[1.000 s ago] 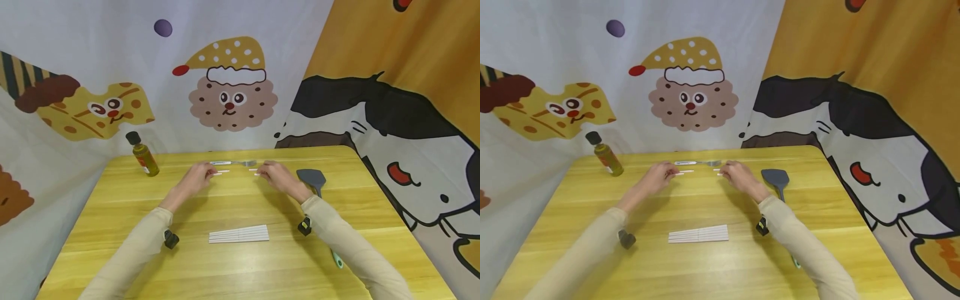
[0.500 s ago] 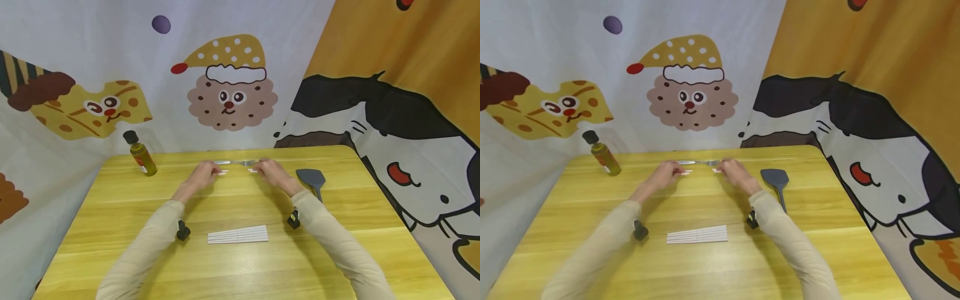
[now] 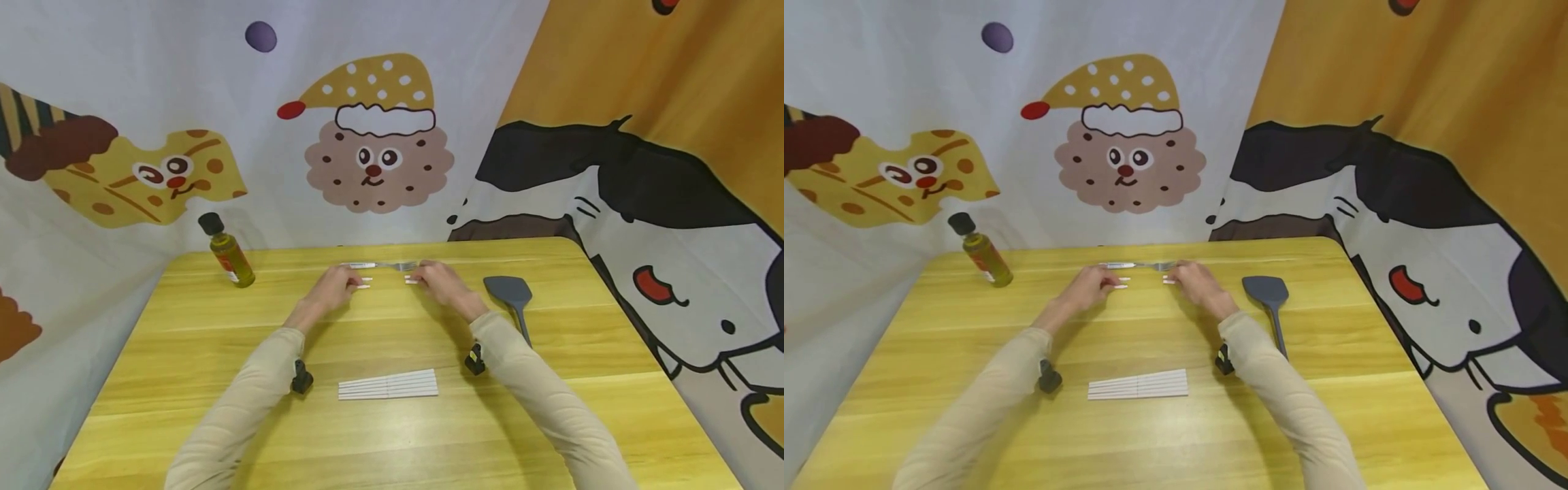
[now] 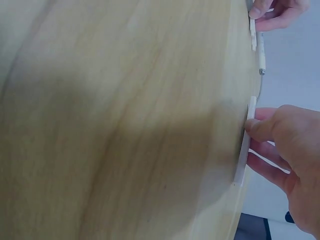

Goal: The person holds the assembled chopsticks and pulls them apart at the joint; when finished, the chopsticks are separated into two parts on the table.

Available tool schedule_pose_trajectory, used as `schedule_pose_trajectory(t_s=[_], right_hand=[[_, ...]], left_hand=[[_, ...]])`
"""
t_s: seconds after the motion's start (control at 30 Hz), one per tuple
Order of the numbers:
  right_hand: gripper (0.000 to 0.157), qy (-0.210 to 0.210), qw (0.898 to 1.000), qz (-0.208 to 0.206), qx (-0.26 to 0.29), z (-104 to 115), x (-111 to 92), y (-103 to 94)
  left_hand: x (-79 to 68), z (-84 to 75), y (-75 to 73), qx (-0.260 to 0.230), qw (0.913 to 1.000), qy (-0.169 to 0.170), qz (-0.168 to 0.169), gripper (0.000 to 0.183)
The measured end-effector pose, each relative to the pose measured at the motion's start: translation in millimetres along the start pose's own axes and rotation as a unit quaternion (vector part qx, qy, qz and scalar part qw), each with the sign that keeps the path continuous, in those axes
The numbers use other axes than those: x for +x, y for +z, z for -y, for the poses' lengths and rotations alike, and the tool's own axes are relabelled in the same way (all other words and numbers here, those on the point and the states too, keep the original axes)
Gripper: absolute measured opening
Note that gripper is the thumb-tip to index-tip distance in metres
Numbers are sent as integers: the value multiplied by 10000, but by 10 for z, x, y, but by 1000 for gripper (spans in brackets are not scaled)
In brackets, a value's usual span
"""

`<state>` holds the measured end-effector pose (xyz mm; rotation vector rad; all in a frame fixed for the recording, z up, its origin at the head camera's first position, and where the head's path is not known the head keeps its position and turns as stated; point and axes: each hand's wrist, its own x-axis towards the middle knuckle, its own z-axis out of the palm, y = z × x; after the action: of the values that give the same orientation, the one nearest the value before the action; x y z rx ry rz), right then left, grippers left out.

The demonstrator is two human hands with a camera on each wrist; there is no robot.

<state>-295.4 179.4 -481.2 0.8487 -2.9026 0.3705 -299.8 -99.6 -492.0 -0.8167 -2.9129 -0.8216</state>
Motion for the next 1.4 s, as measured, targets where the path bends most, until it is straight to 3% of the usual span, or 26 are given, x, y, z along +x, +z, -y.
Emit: schedule_pose_trajectory(t_s=[0.2,1.0,1.23,1.4], right_hand=[[18,139,9998,92,60,-11,12,31],[17,29,10000,-14,84,-25,18,37],[15,-239,9984,-440,276,12,-18,-48],[13,-708,9937,-818,304,61,-68,-86]], left_hand=[[15,12,35,39,9999,23,-94,14],[38,1,67,253,9996,21,-122,15],[0,-84,-4,156,9997,31,-203,15],[-98,-264,-103,280,9987,410,-147,15]])
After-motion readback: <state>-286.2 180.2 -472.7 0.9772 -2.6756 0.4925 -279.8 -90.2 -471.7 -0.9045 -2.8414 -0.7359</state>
